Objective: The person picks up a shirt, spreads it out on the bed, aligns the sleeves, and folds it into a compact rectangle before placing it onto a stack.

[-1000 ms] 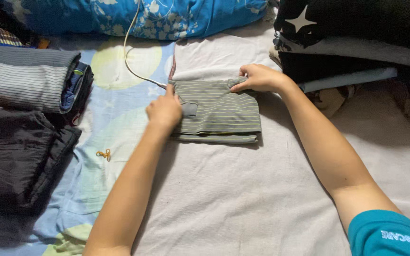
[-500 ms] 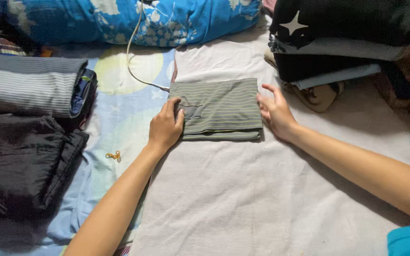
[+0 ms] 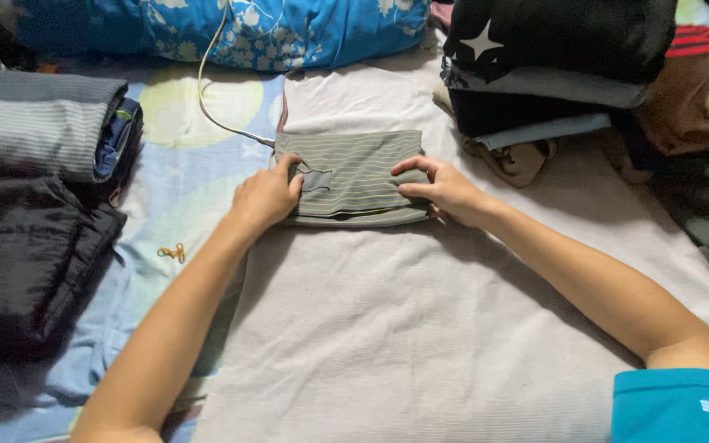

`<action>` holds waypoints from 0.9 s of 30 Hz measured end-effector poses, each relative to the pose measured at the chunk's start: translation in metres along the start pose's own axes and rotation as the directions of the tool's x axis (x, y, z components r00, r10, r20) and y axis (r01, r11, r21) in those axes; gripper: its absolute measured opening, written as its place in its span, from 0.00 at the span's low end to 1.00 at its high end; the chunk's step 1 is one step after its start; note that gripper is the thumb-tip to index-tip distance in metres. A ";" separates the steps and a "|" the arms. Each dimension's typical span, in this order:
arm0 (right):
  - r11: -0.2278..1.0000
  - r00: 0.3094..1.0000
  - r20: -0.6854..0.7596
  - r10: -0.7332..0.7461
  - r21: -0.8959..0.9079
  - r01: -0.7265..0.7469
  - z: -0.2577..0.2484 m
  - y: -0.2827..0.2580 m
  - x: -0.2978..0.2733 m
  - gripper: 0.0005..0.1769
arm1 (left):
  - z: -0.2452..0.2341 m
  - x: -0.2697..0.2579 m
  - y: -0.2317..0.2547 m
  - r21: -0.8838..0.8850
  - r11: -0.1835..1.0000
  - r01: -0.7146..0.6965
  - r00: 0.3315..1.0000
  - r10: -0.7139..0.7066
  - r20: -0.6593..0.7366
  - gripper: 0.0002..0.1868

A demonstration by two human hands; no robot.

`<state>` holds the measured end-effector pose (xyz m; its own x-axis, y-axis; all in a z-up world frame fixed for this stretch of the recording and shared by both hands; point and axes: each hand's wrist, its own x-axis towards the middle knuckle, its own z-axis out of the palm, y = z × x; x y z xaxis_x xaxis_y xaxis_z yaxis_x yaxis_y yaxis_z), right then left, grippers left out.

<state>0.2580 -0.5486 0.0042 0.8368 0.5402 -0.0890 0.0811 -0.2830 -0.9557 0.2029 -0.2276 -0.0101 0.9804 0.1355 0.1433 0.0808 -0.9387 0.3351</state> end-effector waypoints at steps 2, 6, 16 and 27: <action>1.000 0.999 0.033 0.011 -0.004 -0.011 -0.013 -0.018 0.001 0.18 | -0.028 -0.004 0.010 0.003 0.999 -0.039 0.999 0.039 0.024 0.21; 0.979 0.967 0.252 -0.028 -0.188 0.078 -0.058 -0.054 -0.017 0.15 | -0.098 -0.025 0.043 0.256 0.965 -0.053 0.931 -0.045 0.362 0.28; 0.789 0.873 0.241 -0.424 -0.375 0.486 -0.020 -0.027 -0.002 0.14 | 0.000 -0.036 0.062 0.011 0.872 -0.490 0.868 0.489 -0.080 0.24; 0.539 0.787 0.173 -0.592 -0.640 0.547 0.004 0.027 0.011 0.13 | 0.032 -0.026 0.041 0.042 0.858 -0.512 0.856 0.514 -0.062 0.22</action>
<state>0.2669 -0.5471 -0.0236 0.5167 0.7298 0.4476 0.8481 -0.3647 -0.3844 0.1868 -0.2799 -0.0297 0.8692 -0.3466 0.3527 -0.4251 -0.8880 0.1751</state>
